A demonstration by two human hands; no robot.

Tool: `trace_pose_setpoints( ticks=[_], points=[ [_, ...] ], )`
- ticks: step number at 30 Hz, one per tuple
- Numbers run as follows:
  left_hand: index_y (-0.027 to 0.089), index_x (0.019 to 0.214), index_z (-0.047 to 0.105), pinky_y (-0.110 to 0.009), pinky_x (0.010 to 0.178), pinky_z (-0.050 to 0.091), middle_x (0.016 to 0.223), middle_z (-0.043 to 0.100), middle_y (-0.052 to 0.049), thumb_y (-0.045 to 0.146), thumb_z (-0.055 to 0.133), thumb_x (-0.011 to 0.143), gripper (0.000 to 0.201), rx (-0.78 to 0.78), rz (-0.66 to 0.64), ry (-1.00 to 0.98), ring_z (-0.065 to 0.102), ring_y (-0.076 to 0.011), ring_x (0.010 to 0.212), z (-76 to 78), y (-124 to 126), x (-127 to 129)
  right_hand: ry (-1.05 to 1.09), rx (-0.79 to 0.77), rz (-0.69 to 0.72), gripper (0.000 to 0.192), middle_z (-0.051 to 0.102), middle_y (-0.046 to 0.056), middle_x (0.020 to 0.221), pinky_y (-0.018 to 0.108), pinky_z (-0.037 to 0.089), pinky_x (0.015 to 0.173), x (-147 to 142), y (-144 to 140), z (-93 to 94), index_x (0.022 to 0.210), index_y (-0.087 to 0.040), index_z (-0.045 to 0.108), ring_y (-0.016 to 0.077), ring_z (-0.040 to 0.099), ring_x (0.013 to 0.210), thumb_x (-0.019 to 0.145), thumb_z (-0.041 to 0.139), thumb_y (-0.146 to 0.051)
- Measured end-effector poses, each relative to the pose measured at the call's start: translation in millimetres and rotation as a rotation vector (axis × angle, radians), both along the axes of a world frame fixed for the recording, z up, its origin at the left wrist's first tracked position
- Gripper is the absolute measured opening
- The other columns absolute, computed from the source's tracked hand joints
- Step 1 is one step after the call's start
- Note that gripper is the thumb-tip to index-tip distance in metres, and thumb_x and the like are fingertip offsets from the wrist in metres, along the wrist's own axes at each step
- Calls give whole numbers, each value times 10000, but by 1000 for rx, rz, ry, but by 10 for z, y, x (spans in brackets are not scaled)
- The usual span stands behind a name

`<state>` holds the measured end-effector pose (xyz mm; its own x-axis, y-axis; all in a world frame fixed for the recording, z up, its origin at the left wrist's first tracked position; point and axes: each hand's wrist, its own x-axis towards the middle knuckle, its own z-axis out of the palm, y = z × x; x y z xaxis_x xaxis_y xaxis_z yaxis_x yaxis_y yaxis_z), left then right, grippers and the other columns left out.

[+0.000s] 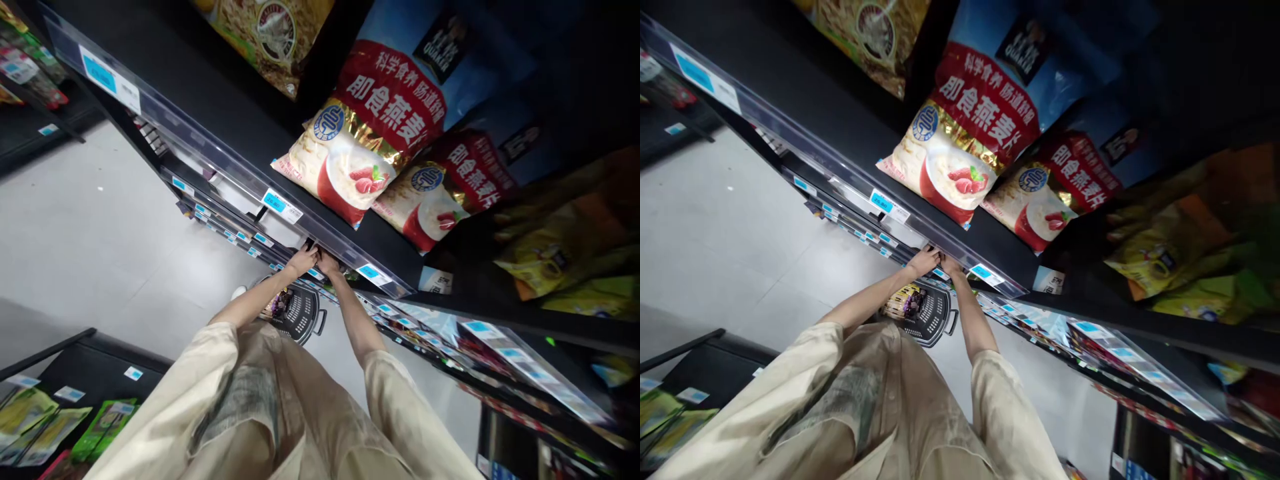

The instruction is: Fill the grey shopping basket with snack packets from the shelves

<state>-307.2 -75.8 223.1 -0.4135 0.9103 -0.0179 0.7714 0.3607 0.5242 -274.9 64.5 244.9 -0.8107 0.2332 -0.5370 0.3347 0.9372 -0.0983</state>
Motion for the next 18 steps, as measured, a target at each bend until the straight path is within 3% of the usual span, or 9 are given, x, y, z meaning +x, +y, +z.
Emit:
trace_pose_setpoints(
  ticks=[4, 8, 10, 14, 18],
  points=[
    [39, 1309, 695, -527, 1294, 288, 1419, 663, -207, 57, 472, 996, 384, -98, -57, 163, 385, -273, 1538, 49, -73, -2, -57, 73, -10, 513, 616, 180, 1503, 373, 400, 1179, -8, -74, -25, 1545, -160, 525, 301, 589, 1364, 1069, 415, -319],
    [40, 1354, 663, -511, 1307, 270, 1490, 612, -204, 58, 444, 1009, 409, -107, -71, 191, 349, -261, 1566, 40, -136, -2, -104, 151, -28, 614, 486, 251, 1603, 456, 334, 1240, 207, -11, 19, 1588, -79, 443, 347, 472, 1489, 1111, 320, -446],
    [48, 1337, 672, -521, 1304, 268, 1480, 617, -207, 65, 440, 1011, 401, -109, -79, 178, 344, -266, 1568, 43, -137, 7, -151, 147, -21, 651, 514, 274, 1569, 460, 387, 1204, 283, 56, 51, 1572, -63, 459, 363, 516, 1450, 1092, 402, -498],
    [30, 1363, 657, -559, 1248, 339, 1460, 606, -248, 68, 391, 1007, 446, -191, -86, 178, 309, -320, 1579, 88, -113, 62, -135, 113, -12, 539, 597, 240, 1500, 441, 442, 1150, 283, 106, 62, 1520, -136, 537, 348, 597, 1361, 1058, 529, -413],
    [53, 1449, 604, -555, 1216, 385, 1615, 461, -232, 45, 414, 963, 522, -270, -85, 234, 227, -356, 1615, 142, -115, 125, -18, 86, -93, 442, 676, 245, 1381, 445, 450, 1137, 161, 105, 40, 1420, -117, 615, 339, 628, 1309, 1046, 570, -348]
  ],
)
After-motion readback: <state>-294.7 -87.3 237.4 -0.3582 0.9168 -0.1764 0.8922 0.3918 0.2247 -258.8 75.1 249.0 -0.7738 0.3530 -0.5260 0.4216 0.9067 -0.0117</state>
